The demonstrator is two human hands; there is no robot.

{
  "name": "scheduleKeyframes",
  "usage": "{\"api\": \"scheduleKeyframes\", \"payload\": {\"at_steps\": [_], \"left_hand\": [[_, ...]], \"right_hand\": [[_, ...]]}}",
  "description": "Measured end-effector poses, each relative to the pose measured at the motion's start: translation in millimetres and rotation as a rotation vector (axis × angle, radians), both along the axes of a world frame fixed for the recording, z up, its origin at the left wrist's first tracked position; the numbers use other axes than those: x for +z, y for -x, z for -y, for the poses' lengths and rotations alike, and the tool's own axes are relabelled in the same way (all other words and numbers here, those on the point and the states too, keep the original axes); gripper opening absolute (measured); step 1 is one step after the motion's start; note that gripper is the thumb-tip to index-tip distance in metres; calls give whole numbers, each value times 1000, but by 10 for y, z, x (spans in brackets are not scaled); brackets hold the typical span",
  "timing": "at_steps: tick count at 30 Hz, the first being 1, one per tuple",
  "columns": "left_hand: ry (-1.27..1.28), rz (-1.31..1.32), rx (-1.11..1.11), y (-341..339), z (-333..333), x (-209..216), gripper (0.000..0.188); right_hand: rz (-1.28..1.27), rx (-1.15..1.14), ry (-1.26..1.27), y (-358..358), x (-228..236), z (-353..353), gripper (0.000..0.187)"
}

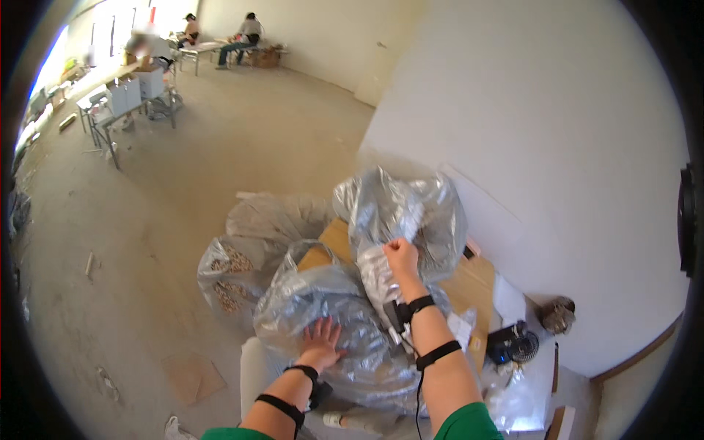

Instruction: The recorder is seen organizing and bagging various medical supplies such as bandages and cotton swabs into plastic bags on a wooden table.

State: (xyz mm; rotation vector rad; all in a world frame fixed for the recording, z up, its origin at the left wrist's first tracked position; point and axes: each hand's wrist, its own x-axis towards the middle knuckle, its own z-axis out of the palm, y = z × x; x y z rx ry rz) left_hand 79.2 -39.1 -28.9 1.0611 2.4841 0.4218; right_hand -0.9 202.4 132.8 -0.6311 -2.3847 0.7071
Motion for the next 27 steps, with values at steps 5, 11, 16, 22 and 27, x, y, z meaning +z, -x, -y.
{"api": "scheduleKeyframes", "payload": {"at_steps": [5,11,16,22,27], "left_hand": [[60,15,5,55,23,174,75],[98,61,-25,42,-49,187,79],[215,89,-82,80,-62,323,84],[-20,139,-14,276,-313,557,75],[-773,260,-16,438,-747,1086,66]], "right_hand": [[248,10,-257,-519,481,-179,18],[526,-9,-452,-1062,982,-204,12],[160,-41,-473,-1471,1130,-138,11],[205,-126,-402,-1731,1145,-12,9],[-1,-89,-370,-1839,1139,-69,8]]}}
